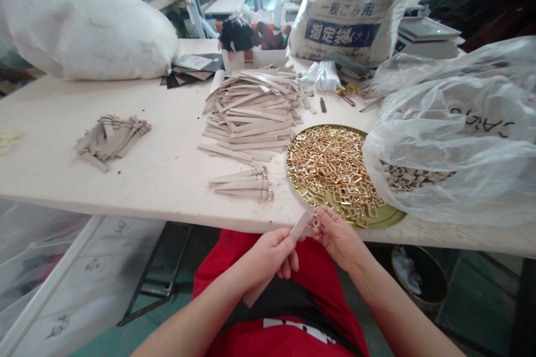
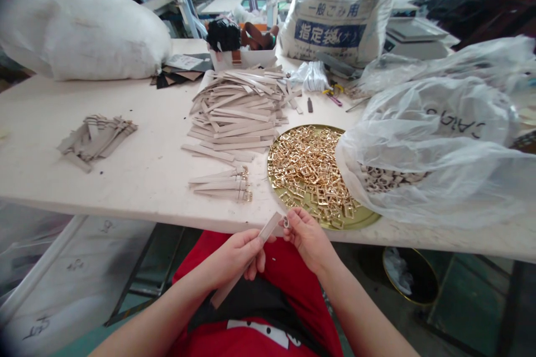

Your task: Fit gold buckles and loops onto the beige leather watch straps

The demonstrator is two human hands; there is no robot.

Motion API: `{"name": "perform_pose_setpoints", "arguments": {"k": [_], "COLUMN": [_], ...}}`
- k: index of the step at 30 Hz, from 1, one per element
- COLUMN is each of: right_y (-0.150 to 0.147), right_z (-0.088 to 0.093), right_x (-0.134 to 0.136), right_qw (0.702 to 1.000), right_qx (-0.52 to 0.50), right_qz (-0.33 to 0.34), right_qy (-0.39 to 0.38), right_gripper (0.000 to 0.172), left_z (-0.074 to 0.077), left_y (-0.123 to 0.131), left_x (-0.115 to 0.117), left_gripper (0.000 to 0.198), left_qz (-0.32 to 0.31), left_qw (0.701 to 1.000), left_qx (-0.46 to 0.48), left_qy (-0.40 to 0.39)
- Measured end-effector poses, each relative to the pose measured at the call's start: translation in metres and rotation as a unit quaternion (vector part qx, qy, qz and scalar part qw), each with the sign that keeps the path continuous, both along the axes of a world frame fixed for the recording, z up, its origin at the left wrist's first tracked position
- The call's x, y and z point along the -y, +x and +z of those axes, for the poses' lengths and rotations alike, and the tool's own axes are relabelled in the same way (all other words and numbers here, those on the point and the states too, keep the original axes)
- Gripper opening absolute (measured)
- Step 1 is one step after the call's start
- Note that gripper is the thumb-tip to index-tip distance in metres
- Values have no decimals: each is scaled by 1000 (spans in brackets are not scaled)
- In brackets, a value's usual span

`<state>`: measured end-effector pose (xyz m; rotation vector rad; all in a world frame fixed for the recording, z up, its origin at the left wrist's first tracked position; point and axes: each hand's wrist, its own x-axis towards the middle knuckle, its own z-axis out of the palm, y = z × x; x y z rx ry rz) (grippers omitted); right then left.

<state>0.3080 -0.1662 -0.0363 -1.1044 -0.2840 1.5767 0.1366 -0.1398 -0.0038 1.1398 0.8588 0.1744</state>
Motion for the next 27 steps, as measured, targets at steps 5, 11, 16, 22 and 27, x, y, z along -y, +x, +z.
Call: {"name": "perform_pose_setpoints", "arguments": {"k": [5,11,16,22,27], "right_y": [-1,-4,-13,-18,-17], "right_z": [6,0,0,3,0], "right_x": [-2,-4,-1,2,7], "right_qw": [1000,997,995,998,995], "right_qx": [-17,-63,-78,-42,92], "right_qz": [-4,-28,-52,-48,-35], "right_qy": [1,-21,-19,-6,35], "right_gripper": [30,20,14,13,19], "left_z": [-1,-6,-8,-6,-6], "left_y": [-1,1,2,3,-3], "left_x": [1,1,0,4,3], "left_gripper": [41,38,34,32,36], "left_qz": [7,12,50,48,0], "left_qw": [1000,1000,998,998,996], "left_qx": [4,1,-8,-18,-49], "left_qy": [-11,14,43,48,69]}}
